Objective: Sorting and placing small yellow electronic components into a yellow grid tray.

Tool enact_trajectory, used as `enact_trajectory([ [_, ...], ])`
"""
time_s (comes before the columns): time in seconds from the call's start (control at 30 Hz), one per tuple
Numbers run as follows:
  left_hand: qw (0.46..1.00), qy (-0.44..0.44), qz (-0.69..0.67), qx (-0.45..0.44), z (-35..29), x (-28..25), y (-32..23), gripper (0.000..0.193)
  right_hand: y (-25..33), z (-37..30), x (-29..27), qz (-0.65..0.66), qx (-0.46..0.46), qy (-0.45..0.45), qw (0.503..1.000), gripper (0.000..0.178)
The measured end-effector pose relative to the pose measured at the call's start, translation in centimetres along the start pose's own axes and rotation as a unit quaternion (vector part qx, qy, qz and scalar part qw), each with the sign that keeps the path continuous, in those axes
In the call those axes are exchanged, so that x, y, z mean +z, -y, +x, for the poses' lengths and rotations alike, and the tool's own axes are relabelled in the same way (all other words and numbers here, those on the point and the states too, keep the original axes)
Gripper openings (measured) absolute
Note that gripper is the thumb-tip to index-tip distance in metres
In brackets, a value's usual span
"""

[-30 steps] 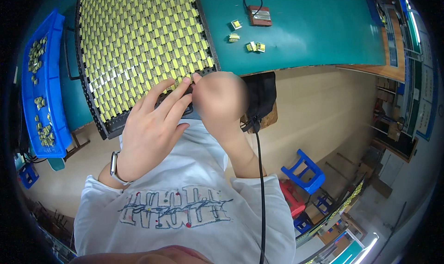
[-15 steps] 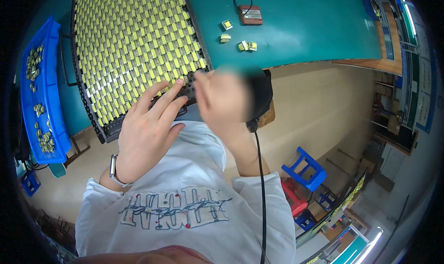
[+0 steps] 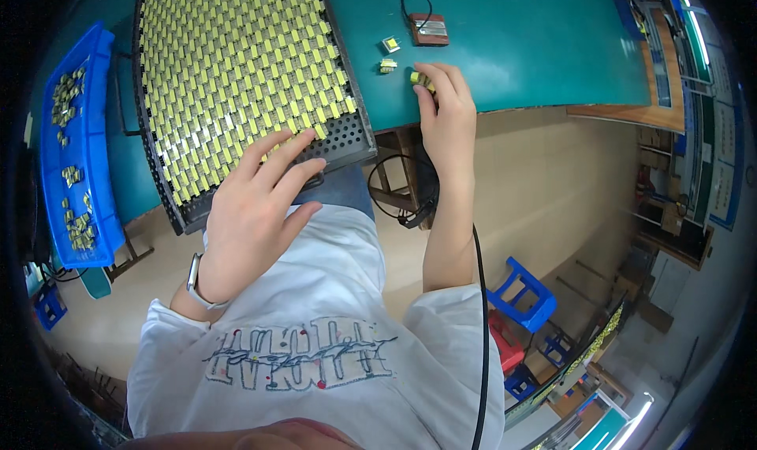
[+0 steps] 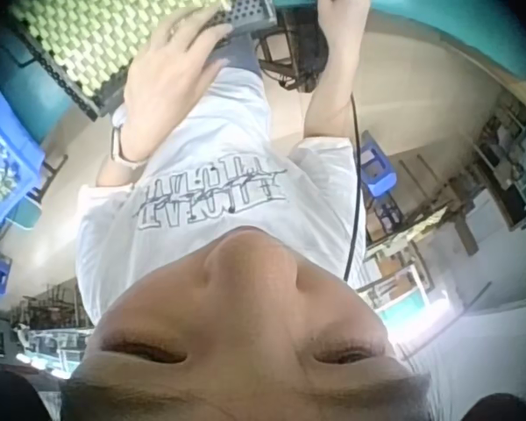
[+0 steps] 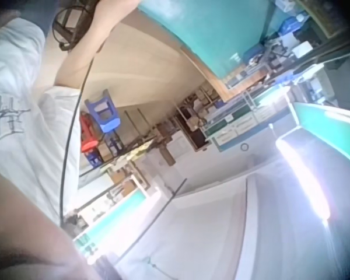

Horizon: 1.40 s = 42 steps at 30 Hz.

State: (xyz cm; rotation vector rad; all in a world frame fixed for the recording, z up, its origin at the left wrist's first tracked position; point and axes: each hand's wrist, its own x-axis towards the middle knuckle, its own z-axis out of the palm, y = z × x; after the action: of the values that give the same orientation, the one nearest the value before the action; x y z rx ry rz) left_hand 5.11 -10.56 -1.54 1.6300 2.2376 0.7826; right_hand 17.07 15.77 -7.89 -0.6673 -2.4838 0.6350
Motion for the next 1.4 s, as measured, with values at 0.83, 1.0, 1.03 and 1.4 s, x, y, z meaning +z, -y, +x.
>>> enact_trajectory([
  [0.83, 0.837, -0.121, -0.529, -0.07, -3.1, -1.4, -0.8, 0.03, 14.7, -7.6, -0.8, 0.33, -0.123, -0.031, 0.935, 0.038],
  [1.0, 0.863, -0.128, -0.487, -0.043, -3.3, -1.6, -0.7, 0.03, 15.0, -7.7, -0.8, 0.343, -0.123, -0.031, 0.931, 0.035],
  [1.03, 0.863, -0.13, -0.486, -0.043, -3.4, -1.6, -0.7, 0.03, 15.1, -7.7, -0.8, 0.345, -0.122, -0.03, 0.93, 0.035],
  [1.4, 0.85, -0.126, -0.509, -0.045, -3.6, -1.2, -0.8, 0.03, 15.1, -7.9, -1.1, 0.335, -0.13, -0.036, 0.932, 0.031],
])
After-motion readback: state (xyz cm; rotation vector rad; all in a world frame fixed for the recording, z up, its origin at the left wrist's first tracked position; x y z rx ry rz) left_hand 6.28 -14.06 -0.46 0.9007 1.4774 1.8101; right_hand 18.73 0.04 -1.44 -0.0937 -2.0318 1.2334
